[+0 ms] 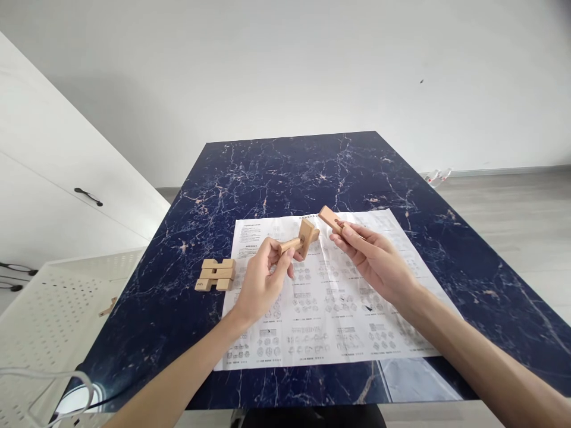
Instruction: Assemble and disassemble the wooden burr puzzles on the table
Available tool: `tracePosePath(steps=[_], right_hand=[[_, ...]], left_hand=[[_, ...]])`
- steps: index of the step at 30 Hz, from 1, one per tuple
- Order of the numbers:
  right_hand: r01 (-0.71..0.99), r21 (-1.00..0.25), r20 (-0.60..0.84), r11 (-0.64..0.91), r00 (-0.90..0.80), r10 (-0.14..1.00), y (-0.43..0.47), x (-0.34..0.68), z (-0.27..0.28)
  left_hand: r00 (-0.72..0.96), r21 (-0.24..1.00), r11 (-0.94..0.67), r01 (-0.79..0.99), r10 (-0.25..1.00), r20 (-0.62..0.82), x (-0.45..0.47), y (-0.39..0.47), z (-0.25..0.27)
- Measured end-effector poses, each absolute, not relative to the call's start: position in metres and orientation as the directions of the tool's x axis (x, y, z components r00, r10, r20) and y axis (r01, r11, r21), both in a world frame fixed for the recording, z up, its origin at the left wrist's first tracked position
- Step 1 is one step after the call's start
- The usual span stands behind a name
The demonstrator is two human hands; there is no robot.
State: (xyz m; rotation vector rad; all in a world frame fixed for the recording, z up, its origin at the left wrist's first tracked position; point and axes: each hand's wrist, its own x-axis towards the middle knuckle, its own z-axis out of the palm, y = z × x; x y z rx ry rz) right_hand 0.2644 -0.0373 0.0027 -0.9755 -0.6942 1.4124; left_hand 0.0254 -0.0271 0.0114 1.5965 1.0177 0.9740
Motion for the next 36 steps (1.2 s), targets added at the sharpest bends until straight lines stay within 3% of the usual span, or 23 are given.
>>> tracePosePath(steps=[7, 15, 36], right_hand=[[-0.567, -0.811, -0.107, -0.145, -0.100, 0.989, -0.046, 0.260, 0.018], [-0.417, -0.904, 0.007, -0.091, -0.227, 0.974, -0.054, 0.254, 0.023], [-0.326, -0.931, -0.053, -0.164, -0.326, 0.944, -0.058, 0.248, 0.024]], left_hand=[[0.360, 0.916, -0.322, 0.238, 0.905, 0.225, 0.025, -0.027, 0.009], [0.372, 0.794, -0.504, 0.340, 0.847, 0.379, 0.023, -0.030, 0.006], [0.389, 0.693, -0.586, 0.420, 0.806, 0.447, 0.021, -0.033, 0.002]])
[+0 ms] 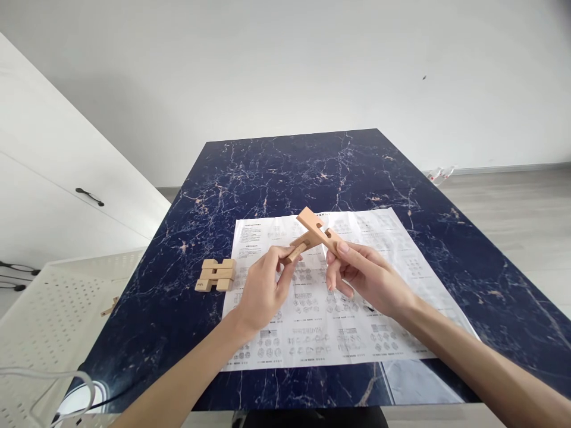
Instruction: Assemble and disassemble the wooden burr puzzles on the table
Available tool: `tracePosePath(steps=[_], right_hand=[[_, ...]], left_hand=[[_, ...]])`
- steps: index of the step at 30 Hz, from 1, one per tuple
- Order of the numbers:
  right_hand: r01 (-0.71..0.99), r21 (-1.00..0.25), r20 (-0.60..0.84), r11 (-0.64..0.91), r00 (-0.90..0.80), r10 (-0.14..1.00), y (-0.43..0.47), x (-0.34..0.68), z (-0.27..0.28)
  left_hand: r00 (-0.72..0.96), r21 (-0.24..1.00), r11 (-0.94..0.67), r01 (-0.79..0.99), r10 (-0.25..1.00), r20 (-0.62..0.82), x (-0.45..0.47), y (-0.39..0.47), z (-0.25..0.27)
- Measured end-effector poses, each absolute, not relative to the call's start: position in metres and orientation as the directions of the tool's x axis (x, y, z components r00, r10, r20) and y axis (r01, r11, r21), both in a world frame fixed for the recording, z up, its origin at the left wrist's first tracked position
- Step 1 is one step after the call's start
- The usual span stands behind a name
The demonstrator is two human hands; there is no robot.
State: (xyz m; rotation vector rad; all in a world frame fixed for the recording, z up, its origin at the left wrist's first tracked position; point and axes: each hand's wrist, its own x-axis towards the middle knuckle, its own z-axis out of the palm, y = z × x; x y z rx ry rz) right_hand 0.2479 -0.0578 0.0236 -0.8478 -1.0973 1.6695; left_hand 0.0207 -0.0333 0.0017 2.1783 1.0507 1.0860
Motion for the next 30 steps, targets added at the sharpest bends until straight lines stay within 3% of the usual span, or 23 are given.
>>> tracePosePath(steps=[15, 30], right_hand=[[-0.357, -0.901, -0.081, -0.248, -0.422, 0.903, -0.0594, 0.2485, 0.0223], [-0.253, -0.907, -0.185, -0.337, -0.480, 0.858, -0.0600, 0.2400, 0.0158]], left_hand=[[0.383, 0.683, -0.593, 0.427, 0.802, 0.458, 0.0199, -0.0330, -0.0007], [0.380, 0.691, -0.630, 0.354, 0.772, 0.509, 0.0222, -0.0370, 0.0020]])
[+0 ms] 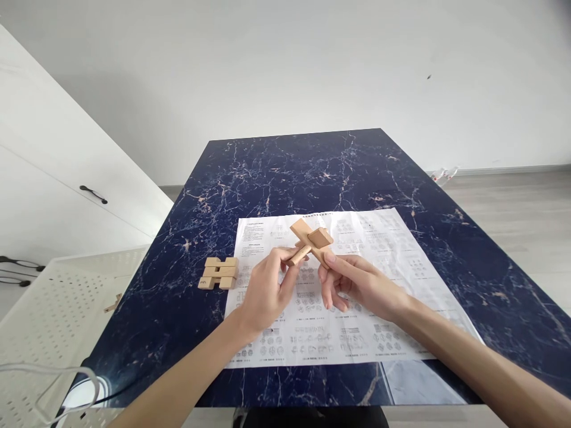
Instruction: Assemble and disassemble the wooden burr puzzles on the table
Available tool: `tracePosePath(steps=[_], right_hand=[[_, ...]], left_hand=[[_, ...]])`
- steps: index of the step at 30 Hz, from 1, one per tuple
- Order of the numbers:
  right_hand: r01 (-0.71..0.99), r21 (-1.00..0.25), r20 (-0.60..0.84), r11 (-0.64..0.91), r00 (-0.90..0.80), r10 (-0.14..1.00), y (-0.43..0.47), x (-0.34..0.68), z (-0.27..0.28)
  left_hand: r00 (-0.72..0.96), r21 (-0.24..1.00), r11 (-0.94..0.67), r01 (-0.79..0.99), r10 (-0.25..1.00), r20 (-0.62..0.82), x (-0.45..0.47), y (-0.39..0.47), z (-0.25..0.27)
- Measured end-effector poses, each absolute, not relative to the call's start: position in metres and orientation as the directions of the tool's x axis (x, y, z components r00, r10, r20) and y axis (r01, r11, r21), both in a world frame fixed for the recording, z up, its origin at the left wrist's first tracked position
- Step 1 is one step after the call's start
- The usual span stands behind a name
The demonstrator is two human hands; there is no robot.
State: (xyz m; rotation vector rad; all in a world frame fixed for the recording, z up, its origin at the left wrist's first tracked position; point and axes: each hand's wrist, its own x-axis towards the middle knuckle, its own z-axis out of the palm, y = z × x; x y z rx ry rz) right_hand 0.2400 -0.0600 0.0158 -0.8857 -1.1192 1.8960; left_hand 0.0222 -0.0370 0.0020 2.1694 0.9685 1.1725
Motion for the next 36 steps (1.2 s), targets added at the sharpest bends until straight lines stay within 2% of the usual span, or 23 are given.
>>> tracePosePath(steps=[13, 22, 25, 28, 30, 33, 36], right_hand=[[-0.216, -0.916, -0.158, -0.337, -0.579, 0.800, -0.062, 0.237, 0.013], [-0.093, -0.980, -0.097, -0.179, -0.561, 0.822, -0.067, 0.235, 0.016], [0.063, -0.997, -0.073, -0.048, -0.508, 0.858, -0.069, 0.234, 0.013], [0.242, -0.963, -0.007, 0.118, -0.462, 0.887, -0.072, 0.232, 0.010], [0.295, -0.940, 0.025, 0.173, -0.445, 0.895, -0.072, 0.231, 0.009], [0.308, -0.934, 0.032, 0.182, -0.434, 0.900, -0.072, 0.231, 0.009], [0.236, -0.966, -0.007, 0.105, -0.430, 0.903, -0.071, 0.232, 0.011]], left_hand=[[0.360, 0.757, -0.563, 0.333, 0.818, 0.450, 0.022, -0.039, 0.000], [0.386, 0.624, -0.635, 0.456, 0.773, 0.504, 0.020, -0.033, 0.002], [0.467, 0.586, -0.648, 0.487, 0.760, 0.451, 0.020, -0.032, 0.002], [0.531, 0.628, -0.632, 0.454, 0.758, 0.378, 0.021, -0.031, 0.003], [0.554, 0.658, -0.608, 0.444, 0.763, 0.332, 0.021, -0.031, 0.004], [0.561, 0.673, -0.582, 0.457, 0.776, 0.290, 0.022, -0.030, 0.005], [0.551, 0.686, -0.545, 0.482, 0.797, 0.247, 0.022, -0.030, 0.006]])
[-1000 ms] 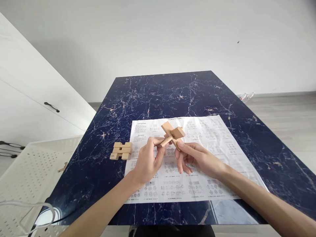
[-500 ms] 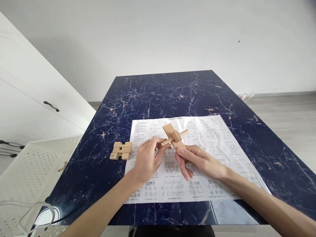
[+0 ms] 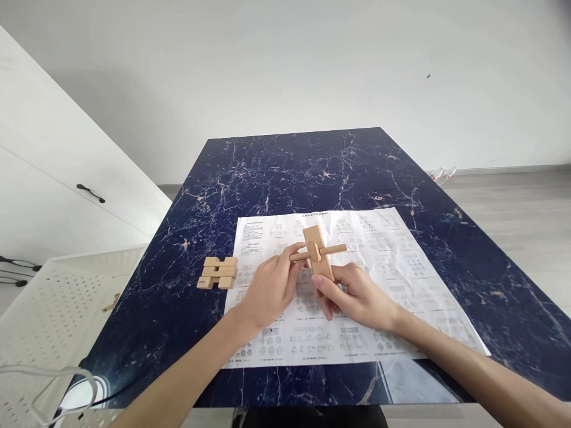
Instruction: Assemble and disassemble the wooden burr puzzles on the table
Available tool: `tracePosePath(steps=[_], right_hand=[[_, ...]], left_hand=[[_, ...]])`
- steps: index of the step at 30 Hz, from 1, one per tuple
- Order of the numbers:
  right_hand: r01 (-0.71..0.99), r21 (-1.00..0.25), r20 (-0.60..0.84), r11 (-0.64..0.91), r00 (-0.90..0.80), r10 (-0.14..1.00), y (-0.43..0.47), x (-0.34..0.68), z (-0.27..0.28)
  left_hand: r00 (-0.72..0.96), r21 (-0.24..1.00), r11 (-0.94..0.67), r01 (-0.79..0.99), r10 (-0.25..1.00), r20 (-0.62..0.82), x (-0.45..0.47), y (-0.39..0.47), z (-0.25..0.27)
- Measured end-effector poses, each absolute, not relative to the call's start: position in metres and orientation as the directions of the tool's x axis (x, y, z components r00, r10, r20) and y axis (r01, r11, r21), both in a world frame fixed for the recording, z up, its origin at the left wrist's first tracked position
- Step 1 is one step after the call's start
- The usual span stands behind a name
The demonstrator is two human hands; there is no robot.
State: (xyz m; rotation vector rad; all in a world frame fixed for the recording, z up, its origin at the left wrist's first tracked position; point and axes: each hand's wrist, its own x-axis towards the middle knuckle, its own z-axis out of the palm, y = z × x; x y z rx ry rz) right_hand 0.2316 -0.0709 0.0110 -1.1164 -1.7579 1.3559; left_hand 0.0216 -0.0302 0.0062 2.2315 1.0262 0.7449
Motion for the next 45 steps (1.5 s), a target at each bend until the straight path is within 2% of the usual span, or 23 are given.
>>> tracePosePath(steps=[6, 11, 15, 20, 23, 27, 34, 40, 43, 45], right_hand=[[-0.051, -0.986, -0.118, -0.159, -0.463, 0.878, -0.064, 0.233, 0.014], [-0.205, -0.951, -0.136, -0.232, -0.396, 0.908, -0.058, 0.236, 0.014], [-0.252, -0.946, -0.143, -0.206, -0.244, 0.959, -0.051, 0.243, 0.015], [-0.281, -0.955, -0.130, -0.094, 0.111, 0.985, -0.036, 0.261, 0.011], [-0.204, -0.978, -0.106, -0.046, 0.295, 0.950, -0.025, 0.277, 0.003], [0.053, -0.994, -0.062, -0.100, 0.486, 0.872, -0.012, 0.299, -0.007], [0.236, -0.952, -0.025, -0.195, 0.573, 0.819, -0.002, 0.324, -0.013], [0.381, -0.905, 0.008, -0.189, 0.460, 0.888, -0.009, 0.312, -0.009], [0.462, -0.881, 0.044, -0.107, 0.305, 0.951, -0.018, 0.293, -0.004], [0.530, -0.848, 0.091, 0.008, 0.130, 0.987, -0.025, 0.280, -0.001]], left_hand=[[0.534, 0.718, -0.480, 0.503, 0.826, 0.178, 0.021, -0.030, 0.009], [0.524, 0.743, -0.460, 0.485, 0.834, 0.174, 0.021, -0.029, 0.007], [0.510, 0.743, -0.464, 0.483, 0.839, 0.192, 0.021, -0.028, 0.004], [0.513, 0.736, -0.466, 0.491, 0.838, 0.188, 0.020, -0.028, 0.002], [0.512, 0.730, -0.468, 0.499, 0.838, 0.188, 0.020, -0.028, 0.003], [0.510, 0.714, -0.480, 0.509, 0.837, 0.199, 0.021, -0.028, 0.004], [0.521, 0.700, -0.503, 0.507, 0.826, 0.216, 0.020, -0.030, 0.004], [0.533, 0.682, -0.520, 0.515, 0.817, 0.220, 0.019, -0.032, 0.004], [0.550, 0.660, -0.545, 0.518, 0.803, 0.231, 0.018, -0.032, 0.004], [0.556, 0.641, -0.559, 0.526, 0.796, 0.238, 0.018, -0.031, 0.004]])
